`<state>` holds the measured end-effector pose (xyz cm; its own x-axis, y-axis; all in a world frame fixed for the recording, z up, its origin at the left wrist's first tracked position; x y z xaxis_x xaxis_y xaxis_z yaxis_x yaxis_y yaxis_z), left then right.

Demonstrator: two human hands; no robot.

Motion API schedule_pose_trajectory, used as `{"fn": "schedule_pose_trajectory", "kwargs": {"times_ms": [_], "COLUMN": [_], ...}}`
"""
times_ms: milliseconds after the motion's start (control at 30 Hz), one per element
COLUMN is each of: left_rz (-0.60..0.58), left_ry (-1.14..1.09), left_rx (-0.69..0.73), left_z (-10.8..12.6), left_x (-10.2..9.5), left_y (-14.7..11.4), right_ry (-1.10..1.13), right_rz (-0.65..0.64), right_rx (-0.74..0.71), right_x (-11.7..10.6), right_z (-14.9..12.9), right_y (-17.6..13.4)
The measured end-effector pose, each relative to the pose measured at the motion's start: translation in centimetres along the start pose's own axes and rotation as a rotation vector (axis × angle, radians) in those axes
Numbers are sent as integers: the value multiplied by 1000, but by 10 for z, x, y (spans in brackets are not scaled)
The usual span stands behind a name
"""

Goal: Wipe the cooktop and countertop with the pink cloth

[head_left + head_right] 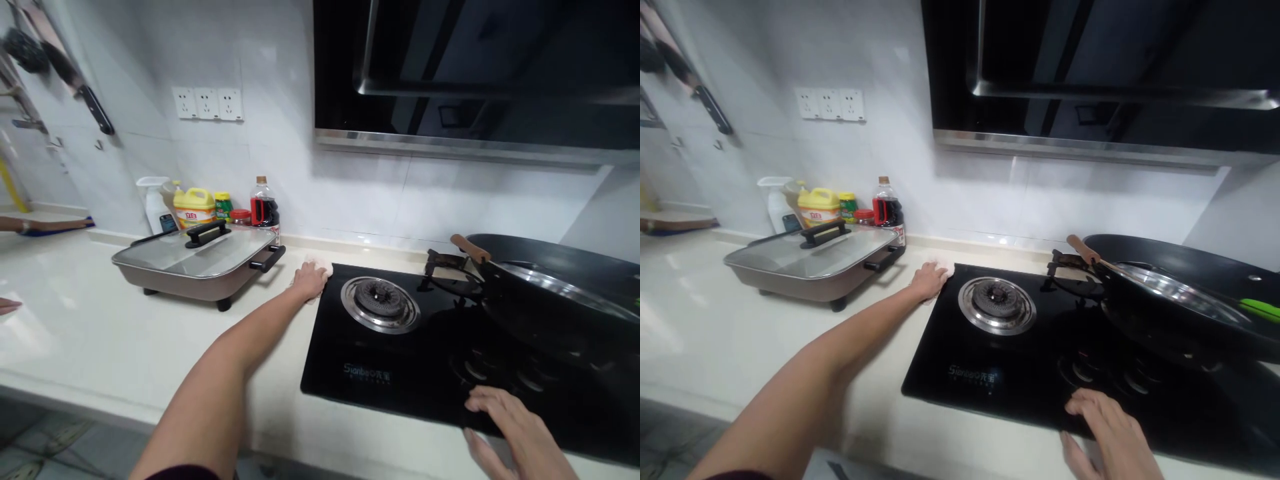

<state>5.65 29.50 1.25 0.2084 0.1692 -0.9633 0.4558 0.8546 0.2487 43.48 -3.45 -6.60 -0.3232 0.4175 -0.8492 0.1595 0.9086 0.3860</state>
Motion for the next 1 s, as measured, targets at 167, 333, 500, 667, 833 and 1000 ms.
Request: {"fn": "schedule_pose_trajectory", "kwargs": {"times_ms": [167, 333, 500, 667, 833, 1000], "left_rz": [9, 39, 141, 226, 186, 23], "left_ry": [41, 72, 23, -37, -38, -90], "left_rx": [49, 110, 245, 365, 522, 387], "left_z": [26, 51, 67, 80, 96, 92], "left_x": [-20, -33, -41, -47, -46, -48], "left_y": [-72, -162, -248, -292, -285, -230], "right_ry": [9, 56, 90, 92, 104, 94], "right_rz": [-31, -9, -4, 0, 22, 30], "right_rx": [0, 23, 18, -9, -28, -25], "right_x": [-5, -11, -16, -14, -8, -6], "right_z": [-12, -29, -40, -38, -35, -32], "right_y": [5, 2, -4, -6, -4, -3]}}
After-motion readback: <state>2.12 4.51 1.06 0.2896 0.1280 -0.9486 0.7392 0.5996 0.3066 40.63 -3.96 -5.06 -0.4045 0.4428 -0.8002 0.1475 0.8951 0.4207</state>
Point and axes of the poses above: each hand's wrist, its own y-axis towards the middle knuckle, its own x-axis out of the palm, z = x × y, the point moved 1 cm from there along y, towards the middle knuckle, and after that the axes turned 15 degrees about x, right-handed, at the moved point
